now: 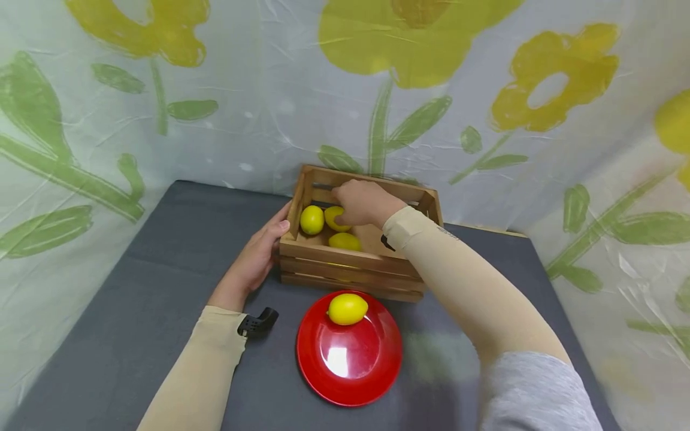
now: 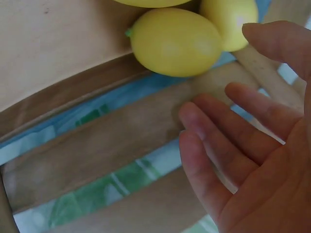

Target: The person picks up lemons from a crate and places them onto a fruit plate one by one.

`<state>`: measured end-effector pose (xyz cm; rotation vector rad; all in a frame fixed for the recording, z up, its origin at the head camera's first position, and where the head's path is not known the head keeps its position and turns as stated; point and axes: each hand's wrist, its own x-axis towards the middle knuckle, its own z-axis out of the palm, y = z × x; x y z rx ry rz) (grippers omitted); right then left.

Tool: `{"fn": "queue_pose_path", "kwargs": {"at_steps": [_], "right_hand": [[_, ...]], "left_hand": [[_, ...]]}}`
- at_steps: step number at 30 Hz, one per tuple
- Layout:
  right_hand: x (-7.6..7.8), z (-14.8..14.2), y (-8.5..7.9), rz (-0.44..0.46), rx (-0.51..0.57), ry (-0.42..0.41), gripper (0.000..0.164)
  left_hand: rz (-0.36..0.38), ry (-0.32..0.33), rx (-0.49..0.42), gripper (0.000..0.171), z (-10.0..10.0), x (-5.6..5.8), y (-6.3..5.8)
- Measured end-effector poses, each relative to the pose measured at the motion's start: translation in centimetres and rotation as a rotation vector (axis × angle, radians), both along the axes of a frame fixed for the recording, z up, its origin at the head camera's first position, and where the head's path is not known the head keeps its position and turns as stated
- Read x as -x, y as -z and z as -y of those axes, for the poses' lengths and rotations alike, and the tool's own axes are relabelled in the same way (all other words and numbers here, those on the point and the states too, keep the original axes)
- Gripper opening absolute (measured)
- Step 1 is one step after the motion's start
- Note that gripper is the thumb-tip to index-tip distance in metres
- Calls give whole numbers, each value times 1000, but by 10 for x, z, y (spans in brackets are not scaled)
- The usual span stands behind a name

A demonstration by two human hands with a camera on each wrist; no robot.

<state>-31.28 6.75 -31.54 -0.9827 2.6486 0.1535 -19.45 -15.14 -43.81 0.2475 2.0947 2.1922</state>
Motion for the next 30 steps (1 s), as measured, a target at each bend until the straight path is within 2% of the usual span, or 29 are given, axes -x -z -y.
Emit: {"fn": "queue_pose_path", "kwargs": {"at_steps": [4, 11, 19, 30], "right_hand": [[3, -2, 8, 24, -6, 19, 55], [4, -3, 19, 32, -32, 47, 31], [6, 1, 22, 76, -96, 22, 51], [10, 6, 25, 105, -124, 13, 52]], "left_hand": [[-4, -4, 15, 62, -5, -1, 0], [-17, 1, 20, 61, -9, -2, 0], [-35, 7, 14, 60, -9, -1, -1], [-30, 2, 13, 60, -8, -1, 0]]}}
